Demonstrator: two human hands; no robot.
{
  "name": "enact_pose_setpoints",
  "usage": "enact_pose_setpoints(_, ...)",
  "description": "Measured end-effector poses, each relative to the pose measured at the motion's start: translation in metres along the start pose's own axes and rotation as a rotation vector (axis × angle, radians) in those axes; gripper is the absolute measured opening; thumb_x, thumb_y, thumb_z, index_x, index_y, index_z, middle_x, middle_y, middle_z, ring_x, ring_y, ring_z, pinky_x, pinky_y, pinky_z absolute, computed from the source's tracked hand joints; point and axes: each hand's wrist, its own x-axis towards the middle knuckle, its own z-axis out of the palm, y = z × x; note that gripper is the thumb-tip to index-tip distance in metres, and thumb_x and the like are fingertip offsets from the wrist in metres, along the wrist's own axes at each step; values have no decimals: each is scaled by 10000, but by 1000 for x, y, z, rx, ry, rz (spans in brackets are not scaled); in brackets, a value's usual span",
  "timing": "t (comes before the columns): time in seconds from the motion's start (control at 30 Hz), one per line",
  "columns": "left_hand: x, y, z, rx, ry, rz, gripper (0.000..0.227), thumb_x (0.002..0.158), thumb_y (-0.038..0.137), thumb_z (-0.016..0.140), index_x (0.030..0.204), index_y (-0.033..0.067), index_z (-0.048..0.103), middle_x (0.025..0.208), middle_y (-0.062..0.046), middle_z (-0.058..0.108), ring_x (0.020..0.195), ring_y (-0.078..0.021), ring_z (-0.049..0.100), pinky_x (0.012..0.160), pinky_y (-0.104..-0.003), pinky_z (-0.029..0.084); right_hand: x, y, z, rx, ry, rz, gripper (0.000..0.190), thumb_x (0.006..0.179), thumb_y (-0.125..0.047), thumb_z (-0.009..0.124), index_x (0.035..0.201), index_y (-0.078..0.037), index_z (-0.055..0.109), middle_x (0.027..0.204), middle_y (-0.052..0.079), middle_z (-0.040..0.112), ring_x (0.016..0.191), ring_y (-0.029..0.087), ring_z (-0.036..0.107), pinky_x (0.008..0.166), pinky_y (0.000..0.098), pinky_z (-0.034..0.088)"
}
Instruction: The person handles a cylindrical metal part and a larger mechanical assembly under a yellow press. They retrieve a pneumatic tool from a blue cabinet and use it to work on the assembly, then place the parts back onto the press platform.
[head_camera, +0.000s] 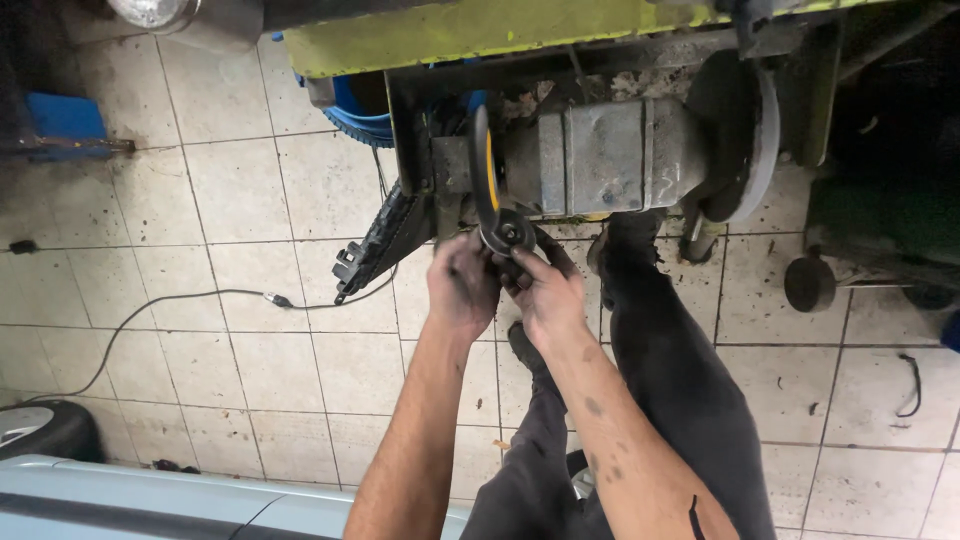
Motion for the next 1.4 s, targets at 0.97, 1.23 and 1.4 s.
enact_pose_setpoints(0.97, -25, 3, 39, 473, 113, 230, 394, 775, -78, 810, 1151, -20, 705, 1013, -45, 726, 924, -139, 665, 834, -307, 556, 25, 8, -24, -149, 0, 6, 186, 958, -93, 684, 1124, -11, 707, 939, 59, 697, 752, 144, 624, 596, 286, 488)
enact_pose_setpoints(1.23, -17, 3, 27, 689, 64, 171, 357, 794, -44, 822, 1133, -9, 715, 1043, -31, 752, 964, -121, 678, 893, -291, 560, 8, -8, -13, -70, 13, -53, 191, 881, -23, 674, 1072, -34, 668, 970, 61, 717, 864, 181, 692, 758, 339, 592)
enact_pose_setpoints(1.4, -32, 5, 15, 720, 177, 193, 439, 784, -19, 826, 1203, -5, 695, 1092, -43, 754, 1004, -140, 689, 898, -301, 574, 9, 5, -24, -288, -82, 1, 244, 886, 5, 690, 1130, -1, 685, 1024, 84, 737, 880, 189, 674, 773, 357, 586)
